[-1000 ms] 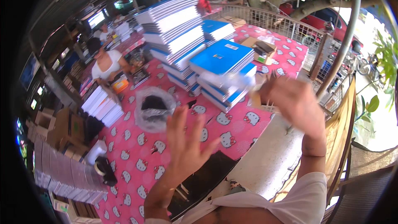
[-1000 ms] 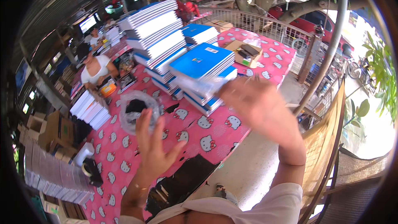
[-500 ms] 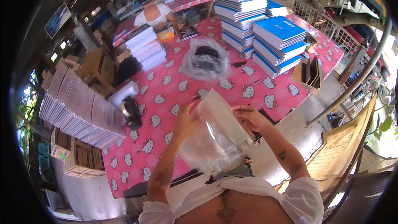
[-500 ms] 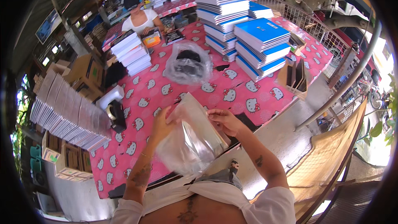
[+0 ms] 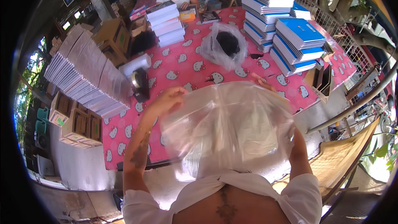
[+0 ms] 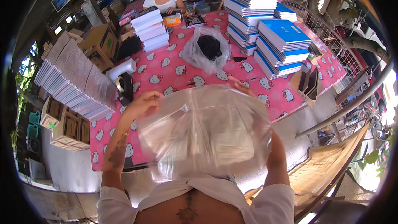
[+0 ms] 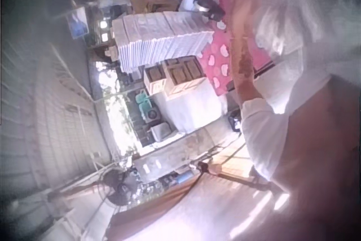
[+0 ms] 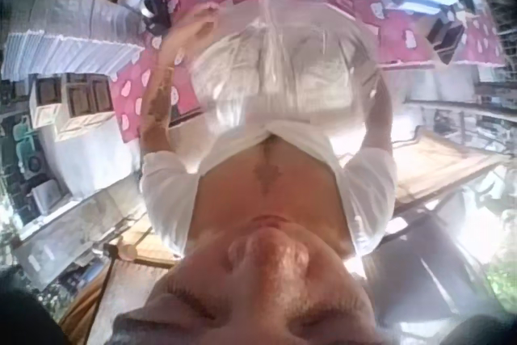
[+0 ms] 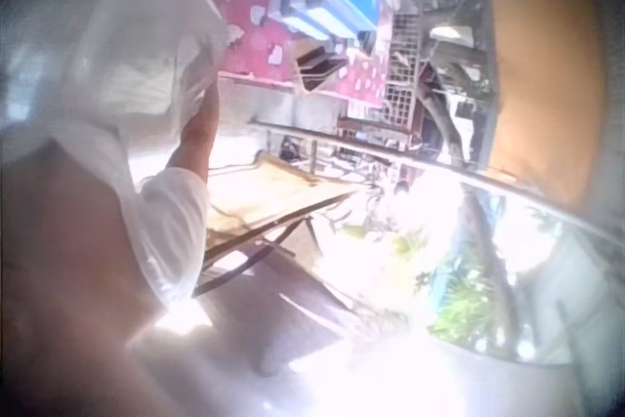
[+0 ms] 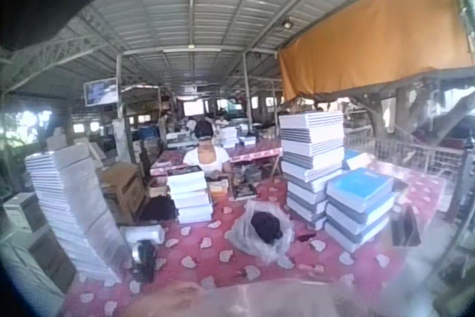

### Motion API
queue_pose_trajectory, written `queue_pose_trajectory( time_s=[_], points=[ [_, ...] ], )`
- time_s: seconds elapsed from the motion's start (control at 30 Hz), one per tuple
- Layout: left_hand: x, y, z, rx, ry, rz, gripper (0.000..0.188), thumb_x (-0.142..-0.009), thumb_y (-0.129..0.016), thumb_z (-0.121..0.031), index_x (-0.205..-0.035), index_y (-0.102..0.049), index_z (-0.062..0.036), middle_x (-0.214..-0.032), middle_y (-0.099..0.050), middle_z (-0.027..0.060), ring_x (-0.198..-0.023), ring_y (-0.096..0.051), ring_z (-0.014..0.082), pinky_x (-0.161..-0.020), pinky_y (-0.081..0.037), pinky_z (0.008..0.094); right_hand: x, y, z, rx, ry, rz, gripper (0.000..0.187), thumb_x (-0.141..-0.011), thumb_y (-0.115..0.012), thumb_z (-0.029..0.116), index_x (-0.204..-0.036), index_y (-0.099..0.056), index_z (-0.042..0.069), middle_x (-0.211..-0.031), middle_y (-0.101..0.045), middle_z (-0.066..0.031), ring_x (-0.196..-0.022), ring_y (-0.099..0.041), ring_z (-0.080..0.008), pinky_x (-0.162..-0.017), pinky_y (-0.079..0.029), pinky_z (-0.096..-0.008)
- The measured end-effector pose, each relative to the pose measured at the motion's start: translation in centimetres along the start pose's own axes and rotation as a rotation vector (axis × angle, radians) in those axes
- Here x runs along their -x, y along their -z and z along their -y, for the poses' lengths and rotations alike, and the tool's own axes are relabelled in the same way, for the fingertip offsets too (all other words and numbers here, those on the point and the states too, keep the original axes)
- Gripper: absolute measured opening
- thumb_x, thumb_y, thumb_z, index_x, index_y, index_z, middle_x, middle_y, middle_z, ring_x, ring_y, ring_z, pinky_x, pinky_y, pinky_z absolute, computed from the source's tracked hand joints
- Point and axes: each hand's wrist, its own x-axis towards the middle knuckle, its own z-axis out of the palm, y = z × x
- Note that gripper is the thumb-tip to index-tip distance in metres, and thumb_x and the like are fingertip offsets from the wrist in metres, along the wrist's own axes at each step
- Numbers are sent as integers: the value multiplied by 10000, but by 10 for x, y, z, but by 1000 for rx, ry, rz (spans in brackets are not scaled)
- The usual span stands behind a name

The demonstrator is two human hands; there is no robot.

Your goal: The person places stacks of notebooks into individual plastic sleeves and seals them using tape.

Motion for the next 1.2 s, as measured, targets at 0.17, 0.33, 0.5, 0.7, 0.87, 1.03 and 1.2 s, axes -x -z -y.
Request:
queue_pose_trajectory(
  time_s=[0.17, 0.33, 0.5, 0.7, 0.87, 1.03, 1.2],
  points=[
    [-11, 12, 159, -268, 102, -142, 273, -910, -550, -59, -1164, -645, -35, -870, -670, 76, -732, -629, 155, -676, -512, 301, 66, 113, -152, -896, -218, 47, 605, -1007, -438, 528, -1462, -415, 130, -1401, -528, -91, -1284, -462, -208, -1097, -330, -339],
    [11, -72, 141, -1337, -283, -652, 364, -847, -637, -87, -1208, -612, -45, -1095, -662, 159, -1011, -633, 289, -897, -486, 405, 191, 64, -169, -344, -112, -654, 543, -985, -491, 505, -1403, -454, 160, -1347, -525, -64, -1283, -447, -214, -1077, -358, -448],
    [66, -232, 82, -879, -428, -195, 569, -766, -746, -235, -1283, -564, -84, -1262, -572, 183, -1206, -523, 383, -1032, -407, 483, 224, 33, -210, -527, -317, -551, 482, -973, -533, 476, -1345, -489, 174, -1232, -550, -78, -1211, -517, -235, -1026, -429, -547],
    [108, -272, 109, -1070, -396, -173, 497, -815, -726, -235, -1267, -588, -81, -1187, -596, 196, -1169, -556, 385, -1020, -429, 512, 208, 18, -205, -652, -278, -219, 396, -991, -553, 382, -1327, -490, 181, -1330, -528, -40, -1192, -543, -227, -1025, -443, -570],
    [97, -243, 76, -712, -225, 55, 356, -928, -634, -197, -1268, -622, -93, -1229, -619, 182, -1171, -571, 370, -996, -473, 463, 207, -13, -181, -522, -39, -160, 570, -988, -573, 385, -1469, -348, 177, -1435, -453, -29, -1273, -490, -221, -1040, -446, -498],
    [93, -222, 70, -238, 78, 184, 315, -1014, -548, -276, -1193, -670, -46, -1108, -706, 141, -1050, -656, 235, -940, -483, 329, 200, -37, -179, -263, -86, -275, 821, -960, -633, 338, -1560, -90, 199, -1519, -318, -104, -1339, -403, -268, -1025, -443, -500],
    [85, -184, 18, -195, 109, 86, 335, -1031, -518, -261, -1117, -673, 23, -976, -700, 55, -916, -627, 126, -796, -503, 295, 191, -47, -173, -250, -72, -393, 928, -909, -705, 207, -1568, -52, 197, -1487, -331, -172, -1346, -402, -311, -1004, -456, -548]
  ],
)
